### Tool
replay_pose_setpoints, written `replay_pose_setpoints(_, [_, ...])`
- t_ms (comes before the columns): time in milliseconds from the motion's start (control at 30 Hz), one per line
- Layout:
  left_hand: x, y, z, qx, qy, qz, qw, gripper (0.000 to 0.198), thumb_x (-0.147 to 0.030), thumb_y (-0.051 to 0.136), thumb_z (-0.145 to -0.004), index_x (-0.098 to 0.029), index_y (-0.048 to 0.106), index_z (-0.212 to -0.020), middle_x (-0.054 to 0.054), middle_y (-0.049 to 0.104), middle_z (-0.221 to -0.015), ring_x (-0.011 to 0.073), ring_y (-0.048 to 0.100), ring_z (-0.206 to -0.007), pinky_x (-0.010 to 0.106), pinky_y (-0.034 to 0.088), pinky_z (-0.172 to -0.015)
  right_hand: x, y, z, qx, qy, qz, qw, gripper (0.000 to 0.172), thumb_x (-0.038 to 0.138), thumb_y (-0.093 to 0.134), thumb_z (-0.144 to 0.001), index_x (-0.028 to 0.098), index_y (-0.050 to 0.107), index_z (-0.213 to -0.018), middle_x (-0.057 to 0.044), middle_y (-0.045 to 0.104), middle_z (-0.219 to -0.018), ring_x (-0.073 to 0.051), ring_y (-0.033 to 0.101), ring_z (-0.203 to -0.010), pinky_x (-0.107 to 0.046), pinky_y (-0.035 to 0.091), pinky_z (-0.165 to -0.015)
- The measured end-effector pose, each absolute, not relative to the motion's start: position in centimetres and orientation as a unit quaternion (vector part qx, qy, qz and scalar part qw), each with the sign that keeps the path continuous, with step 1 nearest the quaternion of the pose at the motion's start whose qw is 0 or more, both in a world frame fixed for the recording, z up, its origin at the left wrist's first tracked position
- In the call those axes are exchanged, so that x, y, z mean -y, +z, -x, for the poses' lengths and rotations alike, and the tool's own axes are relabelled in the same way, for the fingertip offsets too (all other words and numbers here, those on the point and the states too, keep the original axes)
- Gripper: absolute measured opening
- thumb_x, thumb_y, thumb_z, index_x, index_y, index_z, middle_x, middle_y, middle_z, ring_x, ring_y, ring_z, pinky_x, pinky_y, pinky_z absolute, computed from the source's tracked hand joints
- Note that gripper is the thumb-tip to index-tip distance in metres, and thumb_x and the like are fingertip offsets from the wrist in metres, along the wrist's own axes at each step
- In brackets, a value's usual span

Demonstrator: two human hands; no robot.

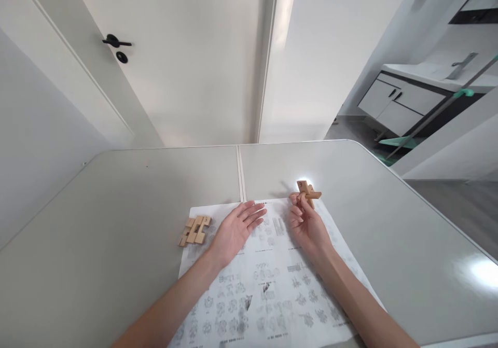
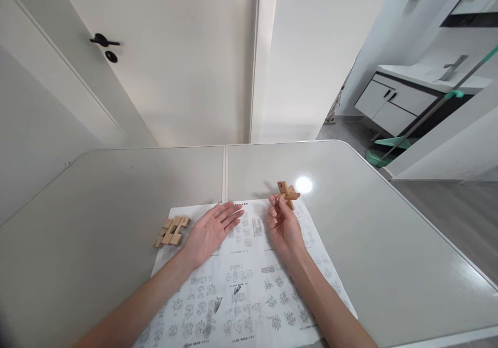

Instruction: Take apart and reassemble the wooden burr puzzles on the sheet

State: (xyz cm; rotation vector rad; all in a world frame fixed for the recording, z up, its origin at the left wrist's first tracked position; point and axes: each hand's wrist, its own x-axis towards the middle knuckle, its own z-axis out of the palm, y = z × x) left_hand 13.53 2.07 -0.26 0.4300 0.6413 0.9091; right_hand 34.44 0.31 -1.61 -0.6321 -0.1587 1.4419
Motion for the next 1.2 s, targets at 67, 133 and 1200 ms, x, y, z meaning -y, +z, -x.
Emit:
replay_pose_setpoints(67, [-2.1,-0.4,-13.5,-0.303,0.427,-0.203,0.828,0.026,-0.032,0.057,-0.104,-0.013,0.073,-0.112,0.016,0.071,-0.134,0.0303,0.062,-0.132,0.043,0.043,-0.118,-0.3,-1.7,-34.6,0.074,0.644,0.288,0.704,0.022,0.023,0.086,-0.084,0.023,0.065,-0.092,0.006,0.064,-0.085,-0.002,0.045,-0.050,-0.008,0.048,-0.041])
replay_pose_setpoints(133, [-2.1,-0.4,-13.4,-0.307,0.425,-0.204,0.827,0.026,-0.032,0.056,-0.105,-0.014,0.074,-0.111,0.015,0.071,-0.134,0.0298,0.062,-0.131,0.043,0.044,-0.117,-0.3,-1.8,-34.8,0.087,0.641,0.293,0.704,0.023,0.027,0.087,-0.084,0.024,0.065,-0.090,0.006,0.064,-0.086,-0.002,0.045,-0.051,-0.008,0.048,-0.040])
replay_pose_setpoints(1200, [0.5,3.7,-10.2,-0.389,0.331,-0.704,0.494,0.022,-0.037,0.055,-0.103,-0.024,0.072,-0.100,0.007,0.071,-0.093,0.0231,0.064,-0.089,0.034,0.048,-0.082,1.9,0.0,-30.5,0.462,0.594,0.450,0.481,0.042,0.063,0.070,-0.090,0.022,0.058,-0.084,0.002,0.062,-0.067,-0.012,0.049,-0.052,-0.028,0.041,-0.053])
